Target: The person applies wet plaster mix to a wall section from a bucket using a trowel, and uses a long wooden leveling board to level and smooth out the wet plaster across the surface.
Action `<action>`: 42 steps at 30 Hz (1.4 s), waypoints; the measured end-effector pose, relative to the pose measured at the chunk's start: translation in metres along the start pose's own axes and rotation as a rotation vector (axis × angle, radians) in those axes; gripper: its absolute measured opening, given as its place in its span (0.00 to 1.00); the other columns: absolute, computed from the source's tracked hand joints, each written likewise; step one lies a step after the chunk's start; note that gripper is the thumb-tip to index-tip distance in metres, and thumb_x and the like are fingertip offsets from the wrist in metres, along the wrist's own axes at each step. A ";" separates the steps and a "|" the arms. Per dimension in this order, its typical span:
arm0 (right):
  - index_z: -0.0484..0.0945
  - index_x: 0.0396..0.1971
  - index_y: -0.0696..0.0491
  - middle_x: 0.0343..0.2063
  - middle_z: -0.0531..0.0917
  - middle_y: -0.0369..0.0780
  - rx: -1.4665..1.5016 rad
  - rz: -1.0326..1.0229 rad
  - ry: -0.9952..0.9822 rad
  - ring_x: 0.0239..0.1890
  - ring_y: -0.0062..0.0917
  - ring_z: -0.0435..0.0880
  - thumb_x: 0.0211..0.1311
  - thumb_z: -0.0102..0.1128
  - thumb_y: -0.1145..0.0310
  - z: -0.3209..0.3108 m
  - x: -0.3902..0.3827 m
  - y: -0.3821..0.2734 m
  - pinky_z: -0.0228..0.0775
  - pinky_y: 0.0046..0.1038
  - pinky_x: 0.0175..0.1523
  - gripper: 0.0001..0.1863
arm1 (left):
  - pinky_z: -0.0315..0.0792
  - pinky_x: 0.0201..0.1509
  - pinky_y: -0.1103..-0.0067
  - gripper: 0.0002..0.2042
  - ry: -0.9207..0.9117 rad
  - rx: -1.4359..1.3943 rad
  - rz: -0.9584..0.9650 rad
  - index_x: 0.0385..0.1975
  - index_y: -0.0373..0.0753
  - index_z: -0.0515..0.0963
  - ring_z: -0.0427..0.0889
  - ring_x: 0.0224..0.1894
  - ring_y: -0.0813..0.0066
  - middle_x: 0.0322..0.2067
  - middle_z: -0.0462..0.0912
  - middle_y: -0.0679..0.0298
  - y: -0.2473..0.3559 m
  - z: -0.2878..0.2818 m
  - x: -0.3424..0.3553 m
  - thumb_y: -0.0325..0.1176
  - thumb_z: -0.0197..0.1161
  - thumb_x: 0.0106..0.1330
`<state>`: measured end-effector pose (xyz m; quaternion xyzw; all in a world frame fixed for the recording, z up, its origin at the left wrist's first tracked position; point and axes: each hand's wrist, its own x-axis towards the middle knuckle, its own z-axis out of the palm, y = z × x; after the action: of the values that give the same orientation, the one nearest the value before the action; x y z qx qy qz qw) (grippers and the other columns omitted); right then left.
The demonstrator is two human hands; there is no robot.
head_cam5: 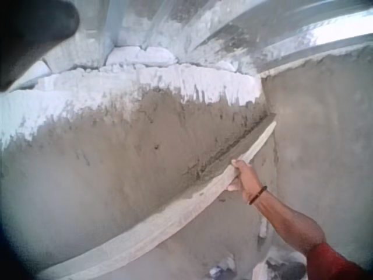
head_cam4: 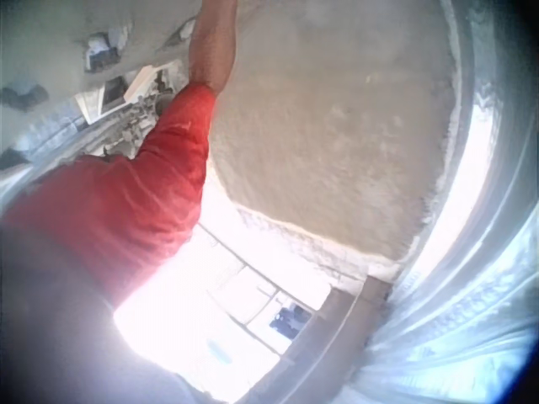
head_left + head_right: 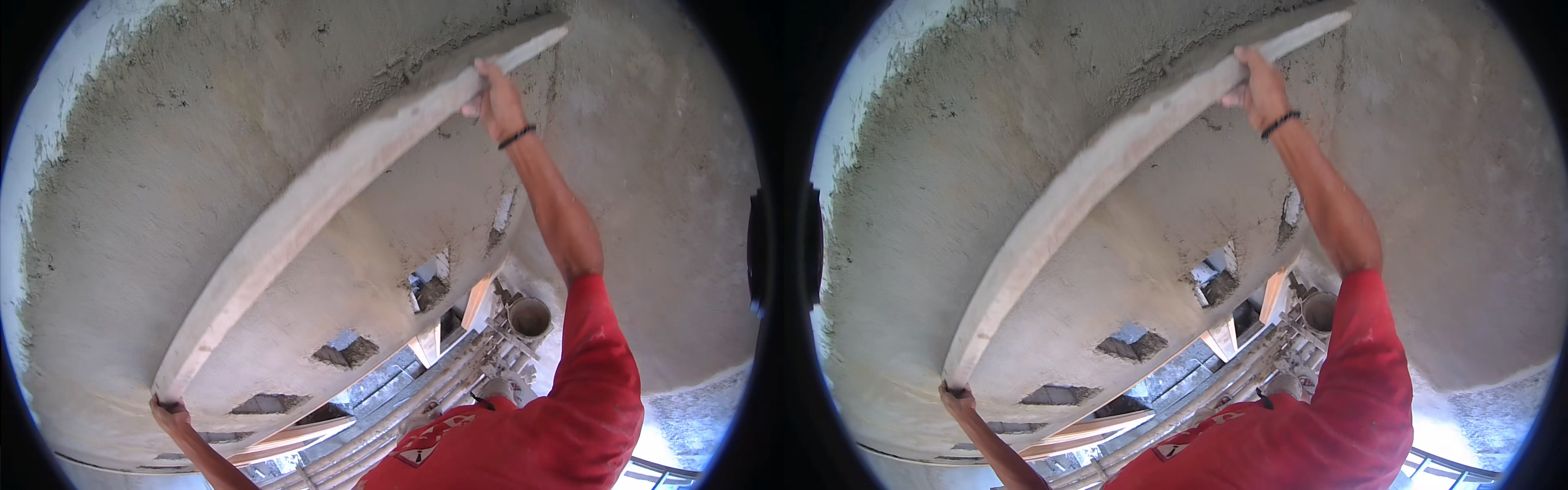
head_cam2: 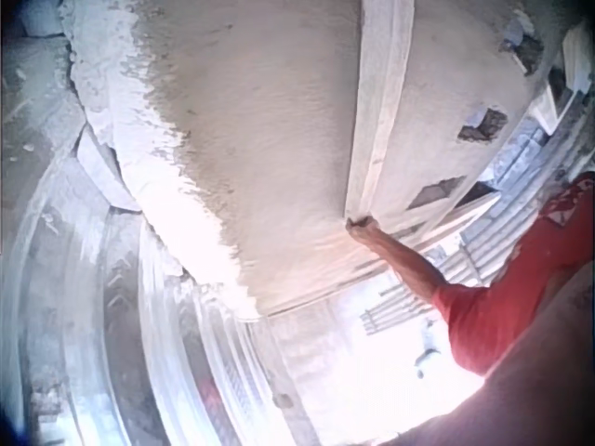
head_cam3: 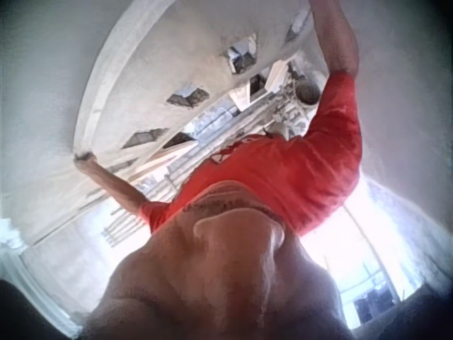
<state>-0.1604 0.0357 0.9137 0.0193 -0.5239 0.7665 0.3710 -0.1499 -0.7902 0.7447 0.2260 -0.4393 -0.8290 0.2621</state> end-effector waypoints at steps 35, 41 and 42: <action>0.70 0.31 0.61 0.21 0.78 0.41 0.137 -0.027 0.058 0.16 0.21 0.78 0.59 0.48 0.62 0.048 -0.055 0.049 0.70 0.16 0.13 0.14 | 0.64 0.36 0.82 0.17 0.011 0.158 0.438 0.47 0.43 0.72 0.74 0.41 0.75 0.41 0.76 0.68 0.069 -0.066 0.072 0.43 0.48 0.63; 0.69 0.36 0.59 0.26 0.78 0.40 0.050 -0.114 -0.026 0.23 0.21 0.79 0.60 0.48 0.60 0.068 -0.011 0.001 0.69 0.20 0.17 0.16 | 0.57 0.24 0.84 0.13 0.052 0.074 0.364 0.42 0.44 0.72 0.71 0.31 0.82 0.34 0.76 0.71 0.089 -0.001 0.020 0.43 0.50 0.64; 0.68 0.36 0.60 0.26 0.78 0.40 0.047 -0.152 -0.024 0.23 0.22 0.79 0.60 0.48 0.60 0.072 -0.003 -0.007 0.70 0.21 0.17 0.16 | 0.57 0.23 0.84 0.12 0.068 0.063 0.350 0.41 0.44 0.72 0.70 0.30 0.82 0.34 0.76 0.71 0.093 0.000 0.014 0.43 0.50 0.64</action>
<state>-0.1802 -0.0237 0.9511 0.0772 -0.5072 0.7479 0.4212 -0.1387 -0.8430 0.8218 0.1819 -0.4885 -0.7484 0.4101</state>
